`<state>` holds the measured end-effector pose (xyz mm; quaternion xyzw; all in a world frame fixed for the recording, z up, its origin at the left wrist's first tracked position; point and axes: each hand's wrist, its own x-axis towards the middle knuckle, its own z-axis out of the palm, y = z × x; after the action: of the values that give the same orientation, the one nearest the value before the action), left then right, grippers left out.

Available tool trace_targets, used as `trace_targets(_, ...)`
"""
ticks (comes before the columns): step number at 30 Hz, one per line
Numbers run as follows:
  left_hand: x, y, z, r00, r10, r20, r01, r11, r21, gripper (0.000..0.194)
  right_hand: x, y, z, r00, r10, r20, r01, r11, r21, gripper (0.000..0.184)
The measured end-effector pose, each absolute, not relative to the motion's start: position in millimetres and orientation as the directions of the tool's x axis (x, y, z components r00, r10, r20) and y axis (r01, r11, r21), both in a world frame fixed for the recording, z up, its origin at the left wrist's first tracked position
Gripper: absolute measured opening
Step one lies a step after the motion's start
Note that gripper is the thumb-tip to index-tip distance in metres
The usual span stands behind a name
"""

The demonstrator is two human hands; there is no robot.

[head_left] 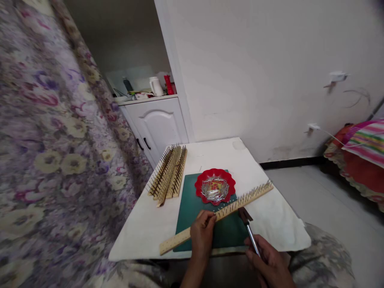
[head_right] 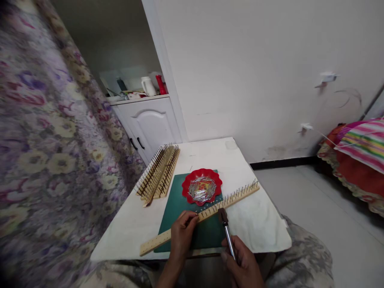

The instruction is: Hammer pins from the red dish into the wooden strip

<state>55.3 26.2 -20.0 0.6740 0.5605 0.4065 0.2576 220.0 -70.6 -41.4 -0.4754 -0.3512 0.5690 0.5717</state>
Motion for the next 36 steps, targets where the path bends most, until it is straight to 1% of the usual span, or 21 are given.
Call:
trace_targets(5,58.0,26.6,-19.7,0.037,0.963,0.267,0.558,-0.242,0.794,0.020,222.6,-71.0,-39.4,0.053,0.984,-0.169,-0.288,-0.147,-0.946,0.037)
trace_targets(8,58.2,27.3,-20.0,0.030,0.964,0.264,0.578,-0.232,0.782,0.019,227.2,-69.0,-27.2,-0.062,0.983,-0.172,-0.241,-0.182,-0.953,0.038)
trace_targets(11,57.4,28.5,-22.3,0.035,0.963,0.267,0.588,-0.236,0.774,0.019,227.7,-63.4,-10.1,-0.173,0.973,-0.151,-0.276,-0.195,-0.941,0.037)
trace_targets(16,56.7,29.6,-26.7,0.050,0.963,0.264,0.575,-0.244,0.781,0.019,214.2,-50.2,8.5,-0.273,0.956,-0.110,-0.316,-0.197,-0.928,0.031)
trace_targets(22,56.2,29.3,-28.8,0.041,0.967,0.250,0.573,-0.228,0.787,0.019,200.2,-43.3,3.1,-0.289,0.952,-0.103,-0.252,-0.180,-0.951,0.025)
trace_targets(26,56.2,28.7,-30.1,0.040,0.969,0.244,0.571,-0.223,0.790,0.017,198.7,-44.6,1.3,-0.274,0.953,-0.128,-0.218,-0.191,-0.957,0.026)
trace_targets(32,55.8,30.2,-32.9,0.035,0.966,0.254,0.570,-0.228,0.789,0.018,196.4,-42.7,4.1,-0.279,0.952,-0.123,-0.197,-0.183,-0.963,0.026)
trace_targets(36,55.7,30.3,-31.9,0.037,0.967,0.254,0.577,-0.228,0.784,0.016,200.3,-44.5,0.9,-0.280,0.951,-0.132,-0.214,-0.196,-0.957,0.028)
